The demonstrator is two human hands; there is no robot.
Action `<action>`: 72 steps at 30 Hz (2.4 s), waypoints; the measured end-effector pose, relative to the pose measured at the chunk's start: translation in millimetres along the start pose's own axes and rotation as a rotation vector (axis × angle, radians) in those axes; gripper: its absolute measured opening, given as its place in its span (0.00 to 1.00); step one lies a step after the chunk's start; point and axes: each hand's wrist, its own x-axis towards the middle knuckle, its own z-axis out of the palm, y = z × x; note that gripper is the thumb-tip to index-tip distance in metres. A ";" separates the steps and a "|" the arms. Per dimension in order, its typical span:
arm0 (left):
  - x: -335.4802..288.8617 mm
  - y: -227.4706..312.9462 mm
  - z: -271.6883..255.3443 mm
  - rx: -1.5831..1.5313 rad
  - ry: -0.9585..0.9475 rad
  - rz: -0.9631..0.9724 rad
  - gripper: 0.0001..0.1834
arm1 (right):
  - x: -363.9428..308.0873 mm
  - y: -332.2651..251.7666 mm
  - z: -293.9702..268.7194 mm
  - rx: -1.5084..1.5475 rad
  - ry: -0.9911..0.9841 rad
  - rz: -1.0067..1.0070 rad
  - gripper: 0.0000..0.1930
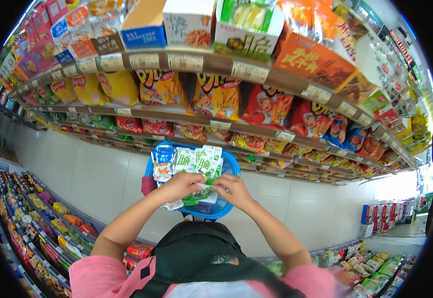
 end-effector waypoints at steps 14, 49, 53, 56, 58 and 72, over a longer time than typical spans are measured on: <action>-38.9 274.0 -166.6 0.449 0.400 0.701 0.05 | 81.4 -240.3 -219.6 -0.496 0.257 -0.541 0.05; 103.1 301.2 -283.1 0.542 0.771 0.862 0.12 | 189.8 -230.0 -282.6 -0.743 0.762 -0.521 0.09; 3.0 271.8 -211.2 0.276 0.446 0.617 0.10 | 132.3 -187.3 -211.3 -0.656 0.613 -0.805 0.07; 1.8 203.9 -163.9 0.361 0.162 0.659 0.10 | 83.8 -127.5 -156.0 -0.599 0.375 -0.524 0.06; 1.0 152.8 -136.3 0.377 -0.002 0.420 0.11 | 65.0 -80.8 -114.3 -0.465 0.256 -0.301 0.06; 127.6 -137.0 27.0 0.423 0.176 -0.175 0.23 | 53.6 167.6 77.7 -0.111 0.034 0.651 0.17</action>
